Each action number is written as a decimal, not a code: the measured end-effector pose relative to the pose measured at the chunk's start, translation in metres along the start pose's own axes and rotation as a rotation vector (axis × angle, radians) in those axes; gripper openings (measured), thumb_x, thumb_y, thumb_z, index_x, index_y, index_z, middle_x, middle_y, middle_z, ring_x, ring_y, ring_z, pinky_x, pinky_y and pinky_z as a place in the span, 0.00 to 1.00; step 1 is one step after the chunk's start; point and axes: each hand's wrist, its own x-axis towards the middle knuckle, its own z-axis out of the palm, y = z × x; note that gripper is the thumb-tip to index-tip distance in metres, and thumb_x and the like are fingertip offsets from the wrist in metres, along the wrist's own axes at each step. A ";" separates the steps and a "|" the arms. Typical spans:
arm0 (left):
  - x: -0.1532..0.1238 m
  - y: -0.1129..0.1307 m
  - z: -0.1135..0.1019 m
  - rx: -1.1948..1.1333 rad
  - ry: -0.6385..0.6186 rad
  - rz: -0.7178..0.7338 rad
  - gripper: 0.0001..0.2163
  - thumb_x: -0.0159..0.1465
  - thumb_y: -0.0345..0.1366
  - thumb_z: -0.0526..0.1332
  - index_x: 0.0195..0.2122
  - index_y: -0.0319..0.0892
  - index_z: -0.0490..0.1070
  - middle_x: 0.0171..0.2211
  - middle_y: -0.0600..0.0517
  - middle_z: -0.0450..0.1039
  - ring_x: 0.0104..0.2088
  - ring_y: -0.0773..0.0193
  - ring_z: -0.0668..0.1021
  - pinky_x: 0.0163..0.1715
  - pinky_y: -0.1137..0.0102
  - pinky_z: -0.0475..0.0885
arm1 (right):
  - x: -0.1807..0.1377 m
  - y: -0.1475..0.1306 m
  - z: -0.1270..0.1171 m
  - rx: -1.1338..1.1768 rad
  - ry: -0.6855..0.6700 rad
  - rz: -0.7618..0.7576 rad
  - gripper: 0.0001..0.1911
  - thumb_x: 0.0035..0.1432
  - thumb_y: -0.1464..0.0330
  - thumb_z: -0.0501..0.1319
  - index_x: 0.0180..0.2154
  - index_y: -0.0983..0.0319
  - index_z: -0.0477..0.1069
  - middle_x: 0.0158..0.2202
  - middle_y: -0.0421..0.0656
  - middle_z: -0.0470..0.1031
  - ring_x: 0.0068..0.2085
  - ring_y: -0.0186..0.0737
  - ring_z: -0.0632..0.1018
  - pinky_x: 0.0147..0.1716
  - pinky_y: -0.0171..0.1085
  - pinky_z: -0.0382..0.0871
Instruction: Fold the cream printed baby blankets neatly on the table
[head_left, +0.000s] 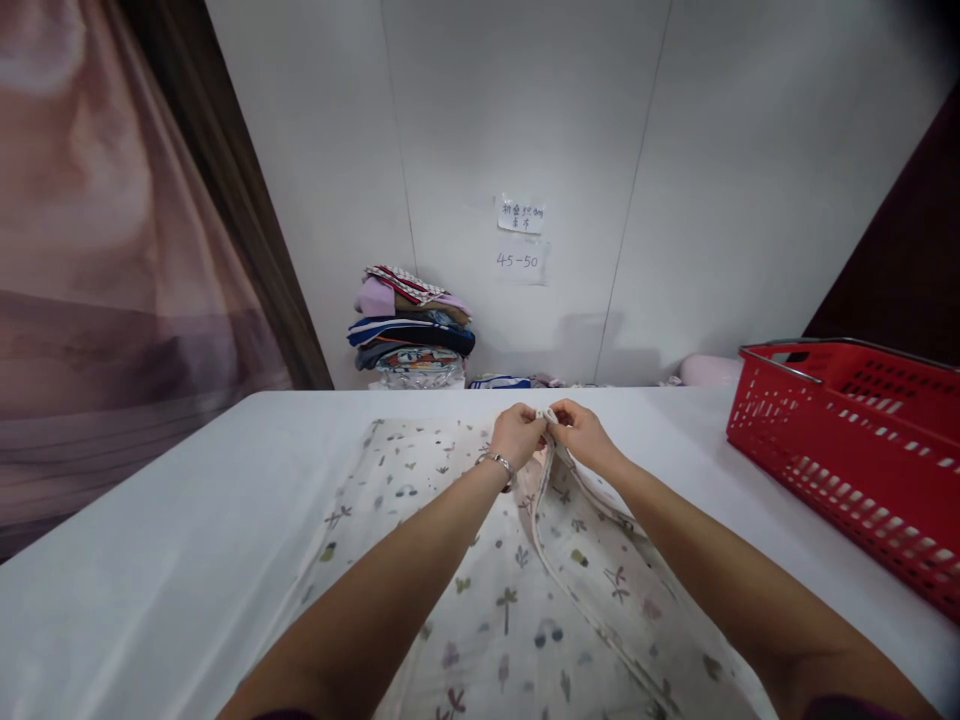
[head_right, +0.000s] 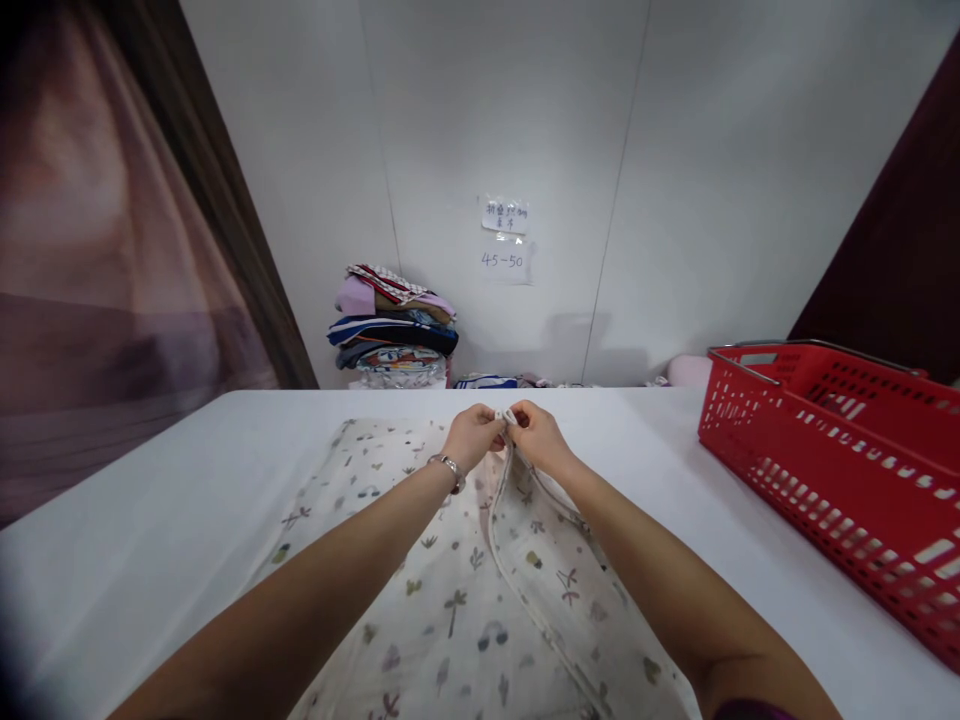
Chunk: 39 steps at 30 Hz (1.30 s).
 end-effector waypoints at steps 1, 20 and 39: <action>0.000 0.000 0.000 0.001 -0.009 0.005 0.02 0.52 0.28 0.59 0.24 0.39 0.66 0.17 0.55 0.69 0.18 0.68 0.74 0.21 0.74 0.71 | -0.001 -0.002 -0.001 -0.021 0.000 -0.014 0.07 0.45 0.69 0.56 0.30 0.61 0.68 0.27 0.38 0.70 0.29 0.34 0.69 0.31 0.33 0.62; 0.011 -0.051 -0.056 0.637 -0.050 0.010 0.11 0.57 0.34 0.55 0.39 0.42 0.73 0.36 0.51 0.77 0.37 0.65 0.77 0.35 0.75 0.70 | 0.042 0.035 -0.075 0.169 0.090 0.419 0.06 0.39 0.67 0.60 0.24 0.62 0.68 0.22 0.39 0.70 0.26 0.34 0.69 0.27 0.34 0.63; 0.061 -0.092 -0.228 1.366 0.025 -0.068 0.24 0.54 0.23 0.53 0.53 0.45 0.63 0.54 0.47 0.64 0.57 0.57 0.61 0.52 0.61 0.60 | -0.016 -0.037 -0.080 0.118 0.055 0.161 0.10 0.49 0.61 0.62 0.35 0.57 0.69 0.31 0.38 0.72 0.34 0.35 0.71 0.34 0.31 0.64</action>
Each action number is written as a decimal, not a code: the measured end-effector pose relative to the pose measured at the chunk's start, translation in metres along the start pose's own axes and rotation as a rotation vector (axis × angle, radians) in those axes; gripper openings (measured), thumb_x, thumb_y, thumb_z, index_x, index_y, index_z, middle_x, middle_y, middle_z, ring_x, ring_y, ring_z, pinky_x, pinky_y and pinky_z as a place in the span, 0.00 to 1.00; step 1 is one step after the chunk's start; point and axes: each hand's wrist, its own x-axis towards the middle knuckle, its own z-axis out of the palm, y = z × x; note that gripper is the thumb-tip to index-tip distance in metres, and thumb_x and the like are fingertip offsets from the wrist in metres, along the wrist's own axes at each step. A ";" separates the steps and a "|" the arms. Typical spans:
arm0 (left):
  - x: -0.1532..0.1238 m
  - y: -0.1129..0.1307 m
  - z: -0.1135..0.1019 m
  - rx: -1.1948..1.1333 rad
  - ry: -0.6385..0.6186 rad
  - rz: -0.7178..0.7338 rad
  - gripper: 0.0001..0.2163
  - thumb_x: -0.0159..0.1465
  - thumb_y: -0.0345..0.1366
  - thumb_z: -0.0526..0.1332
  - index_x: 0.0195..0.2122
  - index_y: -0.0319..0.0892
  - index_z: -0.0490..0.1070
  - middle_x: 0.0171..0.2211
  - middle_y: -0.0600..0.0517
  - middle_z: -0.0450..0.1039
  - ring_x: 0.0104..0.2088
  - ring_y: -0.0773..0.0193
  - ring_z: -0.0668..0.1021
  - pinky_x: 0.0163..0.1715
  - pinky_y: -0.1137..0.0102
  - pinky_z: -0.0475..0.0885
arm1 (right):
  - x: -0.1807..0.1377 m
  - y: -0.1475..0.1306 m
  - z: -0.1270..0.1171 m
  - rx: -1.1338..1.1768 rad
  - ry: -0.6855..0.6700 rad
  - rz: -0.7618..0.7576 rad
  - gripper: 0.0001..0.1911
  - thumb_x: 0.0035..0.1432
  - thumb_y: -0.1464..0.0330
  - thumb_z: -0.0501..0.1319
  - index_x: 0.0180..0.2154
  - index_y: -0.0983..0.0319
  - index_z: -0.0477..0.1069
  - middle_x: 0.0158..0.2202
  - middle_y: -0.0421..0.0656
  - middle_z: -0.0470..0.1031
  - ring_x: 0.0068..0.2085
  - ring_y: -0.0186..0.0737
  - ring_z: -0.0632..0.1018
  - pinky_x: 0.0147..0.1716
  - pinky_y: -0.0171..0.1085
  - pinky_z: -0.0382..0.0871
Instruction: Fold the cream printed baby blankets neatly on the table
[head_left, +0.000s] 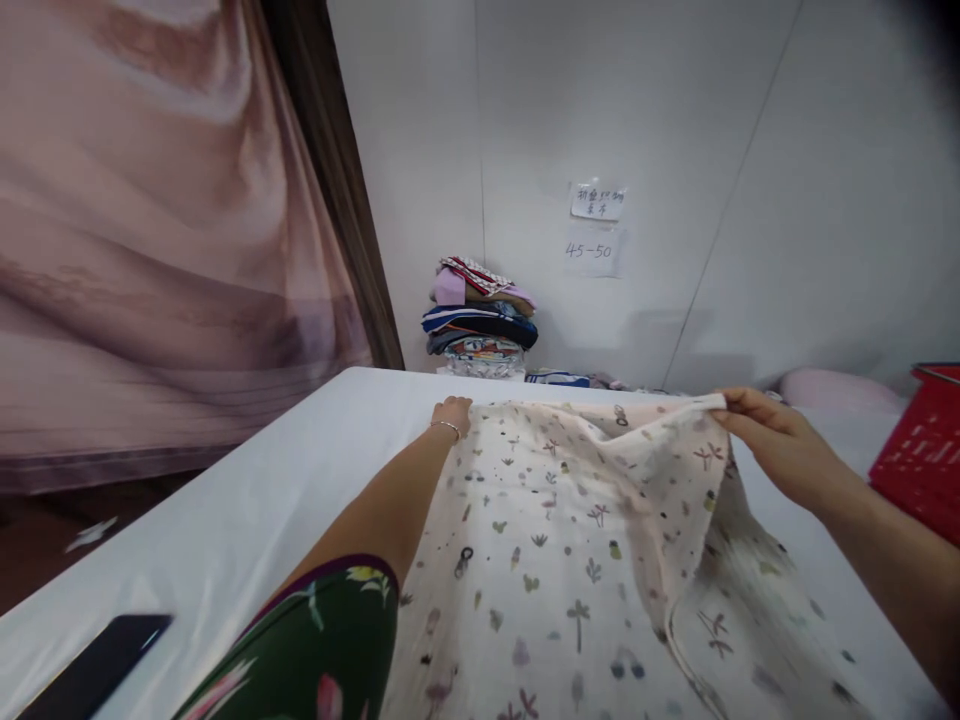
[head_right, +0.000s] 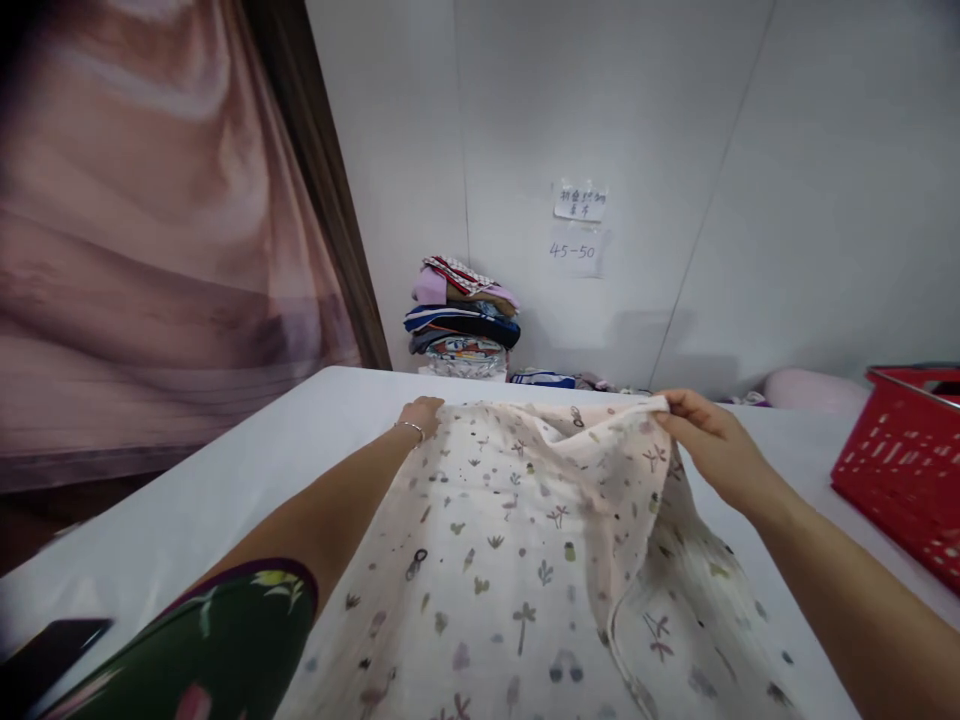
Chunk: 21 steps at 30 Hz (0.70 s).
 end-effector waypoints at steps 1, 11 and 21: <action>0.002 -0.004 0.001 0.022 -0.021 0.002 0.25 0.53 0.23 0.55 0.52 0.45 0.64 0.53 0.47 0.65 0.57 0.56 0.61 0.52 0.60 0.60 | 0.000 0.001 -0.001 0.000 0.013 0.010 0.11 0.48 0.61 0.62 0.35 0.57 0.69 0.32 0.38 0.72 0.34 0.35 0.71 0.34 0.31 0.64; 0.013 -0.035 0.014 0.096 -0.058 0.060 0.26 0.55 0.22 0.52 0.54 0.48 0.60 0.56 0.50 0.61 0.58 0.58 0.58 0.52 0.61 0.61 | -0.003 0.000 -0.002 0.198 0.149 0.063 0.16 0.38 0.62 0.67 0.34 0.57 0.72 0.31 0.38 0.72 0.32 0.34 0.71 0.29 0.29 0.65; 0.008 -0.030 0.003 -0.013 0.094 0.305 0.26 0.53 0.21 0.52 0.53 0.46 0.63 0.54 0.50 0.63 0.57 0.61 0.60 0.54 0.66 0.59 | -0.012 -0.030 0.002 0.244 0.281 0.129 0.15 0.34 0.66 0.66 0.31 0.55 0.73 0.30 0.43 0.72 0.28 0.39 0.72 0.24 0.36 0.66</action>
